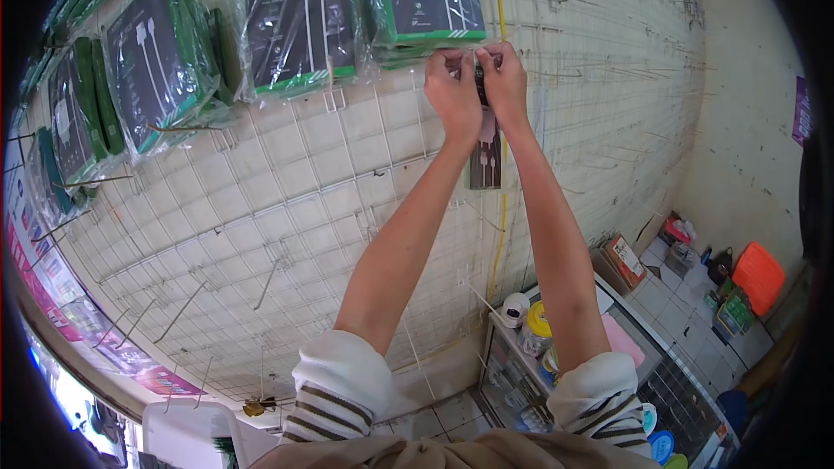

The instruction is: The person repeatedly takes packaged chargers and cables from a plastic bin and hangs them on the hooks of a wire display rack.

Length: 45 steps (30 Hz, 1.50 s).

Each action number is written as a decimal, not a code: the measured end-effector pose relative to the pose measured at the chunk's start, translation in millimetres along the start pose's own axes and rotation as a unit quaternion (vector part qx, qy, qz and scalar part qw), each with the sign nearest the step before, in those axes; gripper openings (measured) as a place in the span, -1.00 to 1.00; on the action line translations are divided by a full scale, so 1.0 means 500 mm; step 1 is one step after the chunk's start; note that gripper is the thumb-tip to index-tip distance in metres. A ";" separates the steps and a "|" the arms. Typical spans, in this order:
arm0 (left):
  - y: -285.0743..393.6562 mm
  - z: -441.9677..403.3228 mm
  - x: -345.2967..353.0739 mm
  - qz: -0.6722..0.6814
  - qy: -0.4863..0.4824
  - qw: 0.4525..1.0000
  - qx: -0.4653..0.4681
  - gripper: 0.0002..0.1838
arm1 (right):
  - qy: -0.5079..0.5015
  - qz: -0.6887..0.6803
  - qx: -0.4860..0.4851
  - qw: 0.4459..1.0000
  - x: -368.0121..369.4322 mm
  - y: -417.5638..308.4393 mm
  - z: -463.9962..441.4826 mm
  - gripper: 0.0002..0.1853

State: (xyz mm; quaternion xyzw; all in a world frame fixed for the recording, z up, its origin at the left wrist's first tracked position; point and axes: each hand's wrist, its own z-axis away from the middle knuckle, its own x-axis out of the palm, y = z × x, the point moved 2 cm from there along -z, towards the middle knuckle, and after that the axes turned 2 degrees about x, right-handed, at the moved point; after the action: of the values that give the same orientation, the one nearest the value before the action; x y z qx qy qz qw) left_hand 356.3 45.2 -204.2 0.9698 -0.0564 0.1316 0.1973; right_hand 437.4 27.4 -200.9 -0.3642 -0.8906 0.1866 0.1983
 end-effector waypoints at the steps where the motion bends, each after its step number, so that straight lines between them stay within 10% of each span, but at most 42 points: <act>1: -0.007 0.003 0.003 -0.013 0.014 1.000 0.005 -0.84 | 0.005 0.000 -0.011 1.000 0.008 0.012 -0.002 -0.83; 21: -0.011 0.060 -0.019 -0.108 0.024 0.994 -0.026 -0.45 | 0.013 0.038 -0.124 0.991 -0.015 0.057 0.028 -0.75; 30: 0.270 0.233 -0.235 0.219 -0.092 0.957 -0.163 -0.66 | -0.034 -0.223 0.063 0.972 -0.151 -0.252 0.304 -0.83; 32: 0.305 0.300 -0.339 0.112 -0.164 0.980 -0.029 -0.70 | -0.068 -0.223 0.037 0.972 -0.152 -0.303 0.420 -0.88; 33: 0.313 0.346 -0.453 0.057 -0.272 0.956 0.091 -0.81 | -0.234 -0.197 -0.194 0.932 -0.147 -0.311 0.504 -0.78; 37: 0.340 0.513 -0.660 -0.040 -0.095 0.987 0.119 -0.79 | -0.339 -0.330 -0.085 0.877 -0.117 -0.324 0.759 -0.70; 39: 0.363 0.594 -0.779 -0.234 -0.185 0.953 -0.047 -0.72 | -0.453 -0.326 -0.035 0.829 -0.096 -0.320 0.871 -0.72; 45: 0.483 0.933 -1.053 -0.501 -0.059 0.739 -0.447 -0.76 | -0.727 -0.324 0.069 0.601 -0.055 -0.247 1.234 -0.79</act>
State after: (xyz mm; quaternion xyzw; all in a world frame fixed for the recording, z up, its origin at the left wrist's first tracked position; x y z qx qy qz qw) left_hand -78.9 -331.1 -675.7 0.6646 0.3737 -0.0835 0.6416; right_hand 82.5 -190.7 -673.6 0.2195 -0.7846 0.3744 -0.4427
